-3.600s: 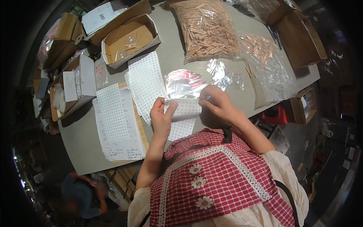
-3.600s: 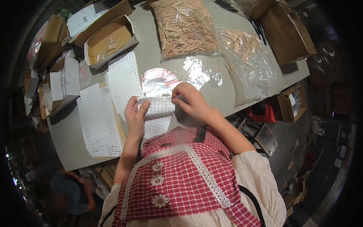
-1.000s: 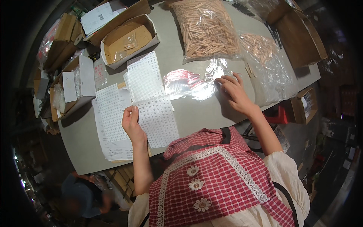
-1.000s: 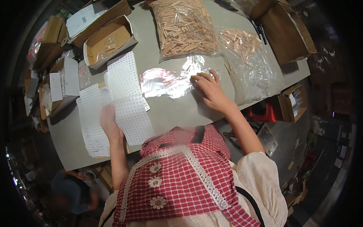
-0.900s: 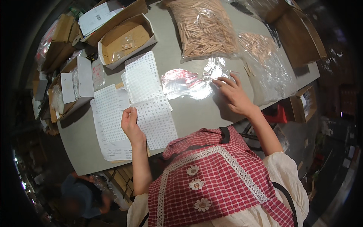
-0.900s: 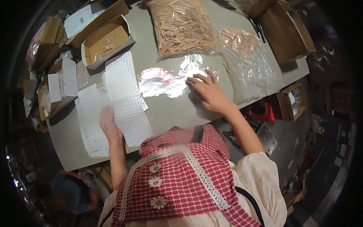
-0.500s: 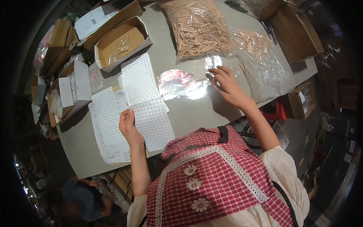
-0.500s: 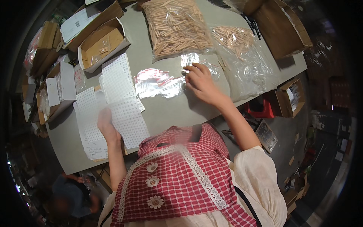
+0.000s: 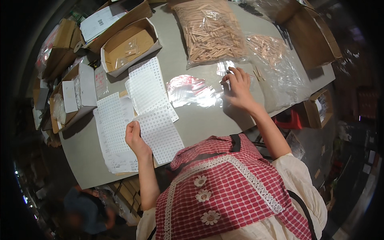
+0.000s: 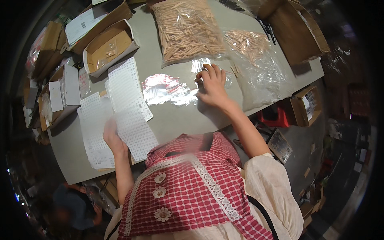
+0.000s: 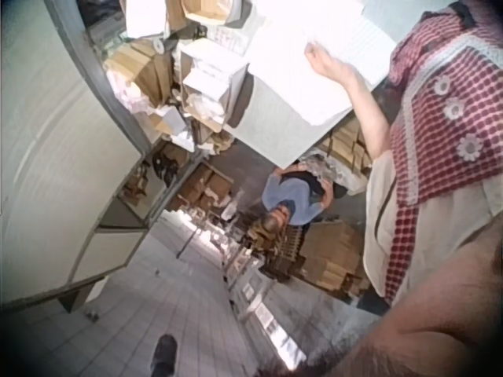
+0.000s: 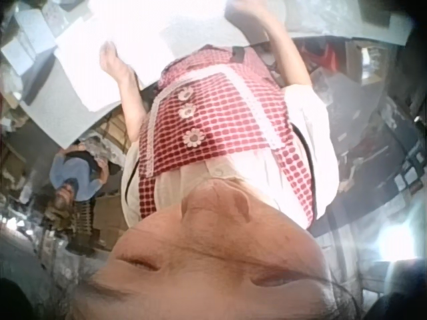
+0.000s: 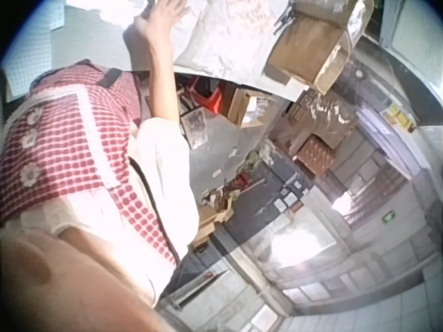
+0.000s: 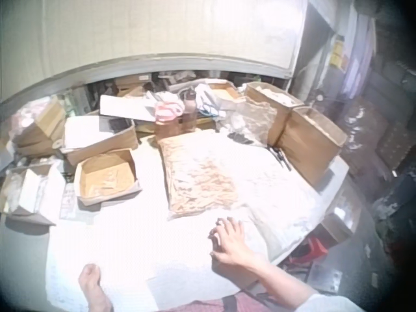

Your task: The person places small wooden sticks into clear plastic bags and seals them. They then affix a printed label to each bag and set it aside on the table.

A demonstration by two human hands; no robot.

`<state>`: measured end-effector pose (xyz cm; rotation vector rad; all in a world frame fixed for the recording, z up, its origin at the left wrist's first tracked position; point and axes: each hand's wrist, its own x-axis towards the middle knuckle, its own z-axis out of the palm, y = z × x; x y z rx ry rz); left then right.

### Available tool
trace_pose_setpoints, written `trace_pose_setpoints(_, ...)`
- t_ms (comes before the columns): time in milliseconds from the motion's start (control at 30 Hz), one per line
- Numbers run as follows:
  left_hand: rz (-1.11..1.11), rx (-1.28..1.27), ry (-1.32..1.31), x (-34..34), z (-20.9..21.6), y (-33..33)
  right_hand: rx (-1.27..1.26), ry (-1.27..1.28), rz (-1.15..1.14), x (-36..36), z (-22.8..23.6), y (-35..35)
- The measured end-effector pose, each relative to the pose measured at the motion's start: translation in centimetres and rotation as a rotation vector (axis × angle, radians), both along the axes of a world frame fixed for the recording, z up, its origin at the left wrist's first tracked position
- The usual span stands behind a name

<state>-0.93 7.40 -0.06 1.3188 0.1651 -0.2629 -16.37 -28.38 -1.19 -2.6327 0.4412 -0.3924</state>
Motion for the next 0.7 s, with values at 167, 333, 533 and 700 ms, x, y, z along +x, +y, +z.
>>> trace_pose_setpoints(167,0.019,0.012,0.026,-0.1,-0.7,0.8,0.142,-0.128,-0.029,-4.6,0.9,-2.6)
trace_pose_setpoints(333,0.000,-0.005,0.019,0.3,-2.2,1.8,-0.156,0.188,-0.070,-10.1,0.3,-0.4)
trace_pose_setpoints(533,-0.013,0.011,0.021,0.3,-2.2,1.4,0.047,0.071,-0.124,-11.0,1.1,-0.3)
trace_pose_setpoints(700,0.016,0.056,-0.036,0.4,-3.6,1.4,-0.066,0.111,-0.089,-6.3,-0.3,-0.2)
